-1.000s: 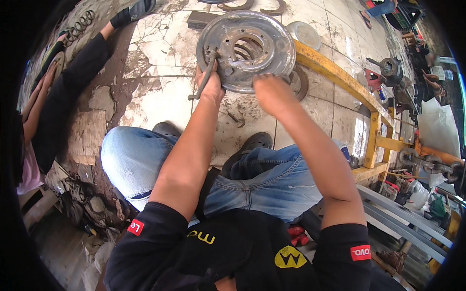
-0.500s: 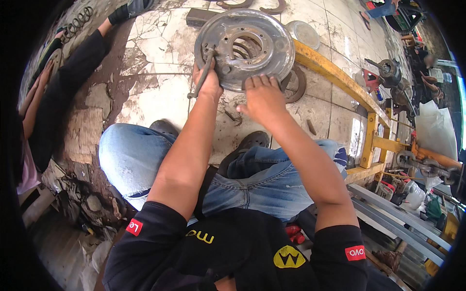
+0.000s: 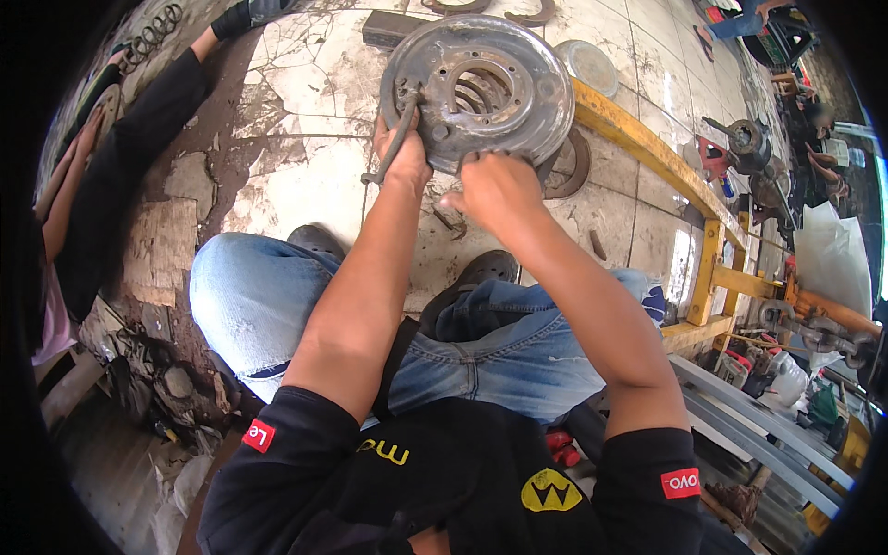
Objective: The person is sitting on the floor in a workshop, using a metal tool to scrape and clean the surface of a brake drum. They repeatedly scrape the inner and outer surfaces of the drum to remove rust and debris.
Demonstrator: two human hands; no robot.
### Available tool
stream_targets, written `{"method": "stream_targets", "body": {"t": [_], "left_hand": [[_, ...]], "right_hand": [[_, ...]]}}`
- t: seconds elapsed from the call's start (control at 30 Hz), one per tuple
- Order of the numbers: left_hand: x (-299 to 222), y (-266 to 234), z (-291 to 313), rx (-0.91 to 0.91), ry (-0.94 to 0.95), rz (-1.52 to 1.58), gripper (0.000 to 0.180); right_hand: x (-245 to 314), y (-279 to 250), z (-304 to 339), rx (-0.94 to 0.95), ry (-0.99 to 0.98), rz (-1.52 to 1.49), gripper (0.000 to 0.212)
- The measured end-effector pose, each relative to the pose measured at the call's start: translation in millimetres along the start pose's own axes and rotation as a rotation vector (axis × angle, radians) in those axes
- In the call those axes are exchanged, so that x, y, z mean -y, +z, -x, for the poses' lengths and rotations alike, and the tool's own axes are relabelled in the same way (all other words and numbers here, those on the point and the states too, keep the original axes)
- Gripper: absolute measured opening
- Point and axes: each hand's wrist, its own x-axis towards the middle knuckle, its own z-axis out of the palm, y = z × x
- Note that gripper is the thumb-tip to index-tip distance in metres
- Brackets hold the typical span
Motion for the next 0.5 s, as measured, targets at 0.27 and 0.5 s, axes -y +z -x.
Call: {"method": "stream_targets", "body": {"t": [0.27,0.5], "left_hand": [[-5,1,-4,0.016,-0.041,0.013,0.036],[-5,3,-4,-0.002,-0.032,-0.020,0.036]], "right_hand": [[-33,36,16,-0.252,-0.162,0.065,0.069],[-28,29,20,-0.099,-0.119,0.052,0.078]]}}
